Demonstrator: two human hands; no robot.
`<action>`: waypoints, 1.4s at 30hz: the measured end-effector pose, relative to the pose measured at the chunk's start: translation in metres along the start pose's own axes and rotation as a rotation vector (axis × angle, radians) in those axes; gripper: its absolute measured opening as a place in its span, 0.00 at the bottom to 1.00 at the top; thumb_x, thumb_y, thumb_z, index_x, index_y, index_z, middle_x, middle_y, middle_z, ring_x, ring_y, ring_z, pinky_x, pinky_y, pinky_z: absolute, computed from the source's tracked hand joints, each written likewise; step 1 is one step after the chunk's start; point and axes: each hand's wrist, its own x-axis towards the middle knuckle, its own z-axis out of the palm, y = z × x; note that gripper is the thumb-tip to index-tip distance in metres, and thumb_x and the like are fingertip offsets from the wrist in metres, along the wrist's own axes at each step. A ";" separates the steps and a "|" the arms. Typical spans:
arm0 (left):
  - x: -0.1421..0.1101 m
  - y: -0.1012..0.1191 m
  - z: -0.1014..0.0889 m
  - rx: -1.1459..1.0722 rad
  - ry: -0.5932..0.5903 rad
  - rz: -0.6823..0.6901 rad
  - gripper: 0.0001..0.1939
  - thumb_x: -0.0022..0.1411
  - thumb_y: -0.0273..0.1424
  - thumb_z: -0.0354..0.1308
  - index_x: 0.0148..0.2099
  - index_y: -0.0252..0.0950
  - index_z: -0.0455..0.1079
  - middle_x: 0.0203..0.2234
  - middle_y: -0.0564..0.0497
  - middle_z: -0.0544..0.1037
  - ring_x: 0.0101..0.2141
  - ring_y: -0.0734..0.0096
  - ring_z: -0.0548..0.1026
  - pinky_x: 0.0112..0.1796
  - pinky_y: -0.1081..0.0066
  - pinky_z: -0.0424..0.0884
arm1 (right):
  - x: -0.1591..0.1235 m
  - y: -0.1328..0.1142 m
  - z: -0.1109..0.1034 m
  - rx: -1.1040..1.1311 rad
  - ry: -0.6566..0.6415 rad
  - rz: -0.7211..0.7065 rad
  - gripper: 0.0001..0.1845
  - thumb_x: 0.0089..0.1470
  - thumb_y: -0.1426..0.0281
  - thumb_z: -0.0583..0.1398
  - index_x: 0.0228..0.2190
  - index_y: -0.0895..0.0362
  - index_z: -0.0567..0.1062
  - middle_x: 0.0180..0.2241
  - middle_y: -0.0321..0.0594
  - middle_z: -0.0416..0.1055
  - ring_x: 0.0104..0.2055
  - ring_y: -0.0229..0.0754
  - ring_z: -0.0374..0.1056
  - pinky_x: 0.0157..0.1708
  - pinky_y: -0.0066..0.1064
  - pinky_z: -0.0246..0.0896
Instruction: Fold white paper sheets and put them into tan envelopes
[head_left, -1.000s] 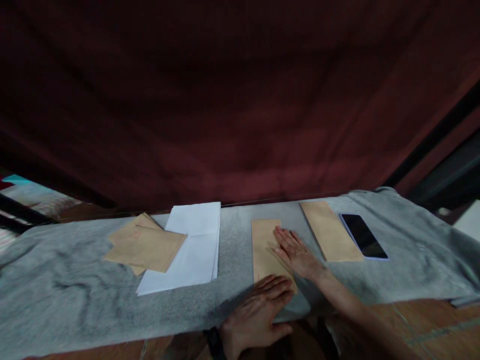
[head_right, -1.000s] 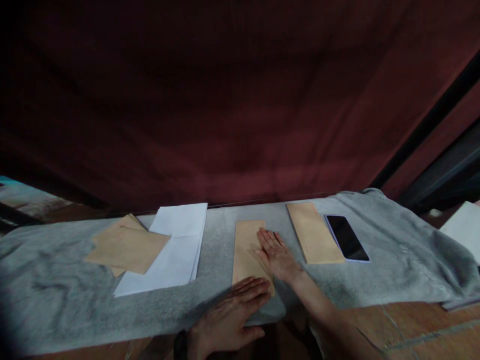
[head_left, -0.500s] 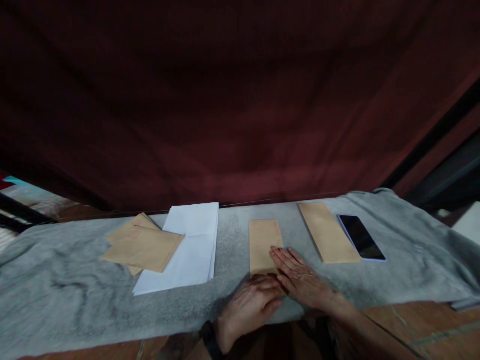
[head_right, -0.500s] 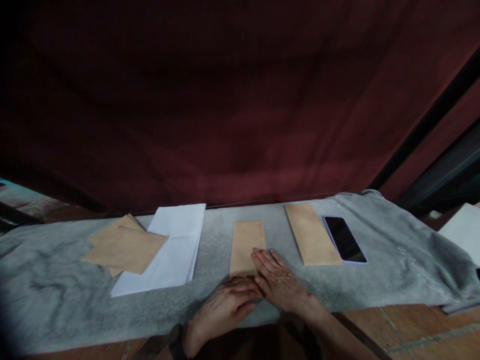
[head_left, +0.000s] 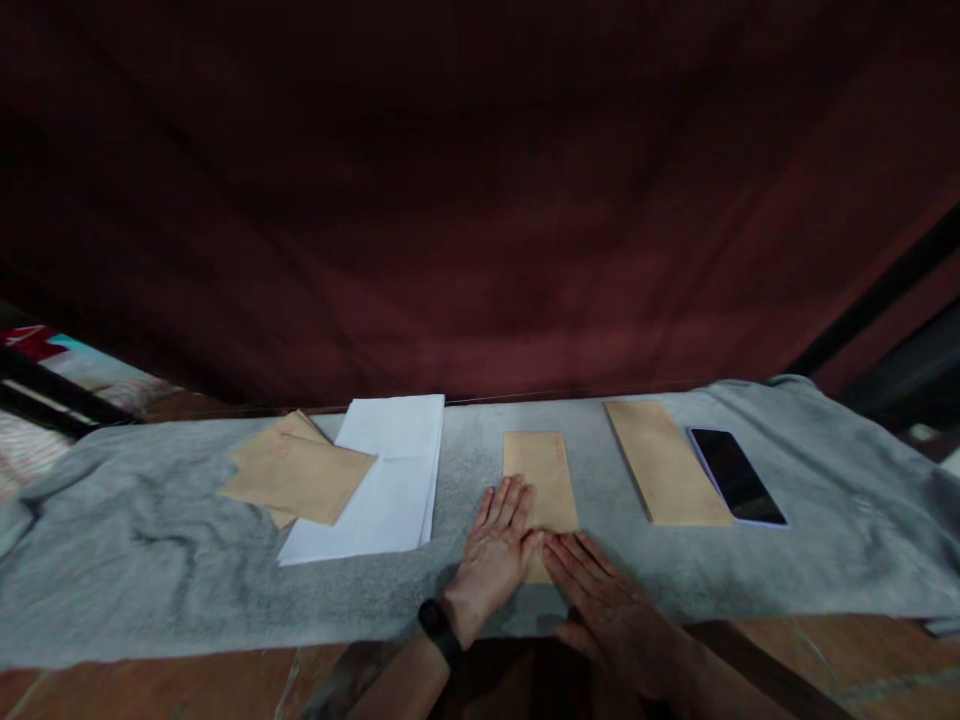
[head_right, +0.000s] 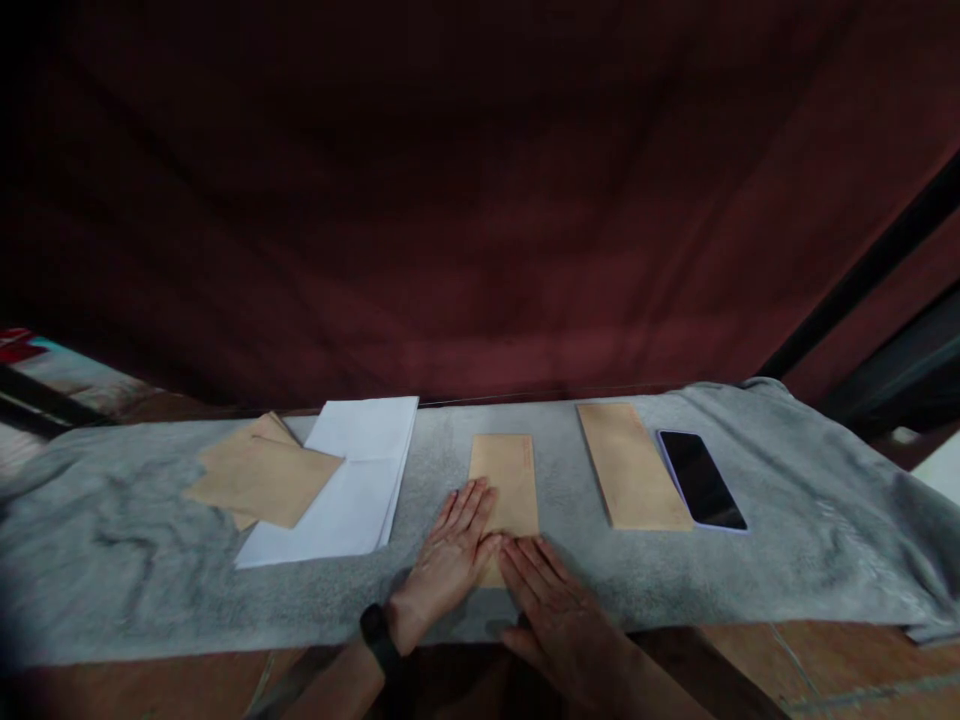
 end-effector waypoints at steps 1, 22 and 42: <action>0.000 0.000 0.002 0.024 0.004 0.005 0.31 0.74 0.40 0.47 0.73 0.36 0.46 0.71 0.42 0.54 0.70 0.58 0.50 0.66 0.52 0.56 | -0.002 -0.003 -0.001 -0.003 -0.006 -0.014 0.41 0.65 0.63 0.57 0.70 0.64 0.47 0.69 0.50 0.52 0.71 0.49 0.49 0.69 0.43 0.49; 0.003 0.016 -0.003 0.126 -0.074 -0.032 0.29 0.76 0.42 0.41 0.70 0.33 0.56 0.69 0.42 0.59 0.69 0.58 0.55 0.66 0.54 0.53 | -0.001 0.010 0.005 0.276 0.119 0.573 0.18 0.65 0.65 0.54 0.53 0.54 0.72 0.45 0.47 0.74 0.47 0.49 0.73 0.48 0.43 0.71; 0.006 0.015 -0.009 0.049 0.041 -0.040 0.27 0.74 0.37 0.45 0.71 0.36 0.54 0.68 0.42 0.60 0.67 0.58 0.60 0.62 0.55 0.63 | 0.028 0.022 0.023 0.973 0.309 0.884 0.26 0.59 0.64 0.52 0.59 0.52 0.65 0.40 0.43 0.75 0.33 0.46 0.74 0.23 0.34 0.72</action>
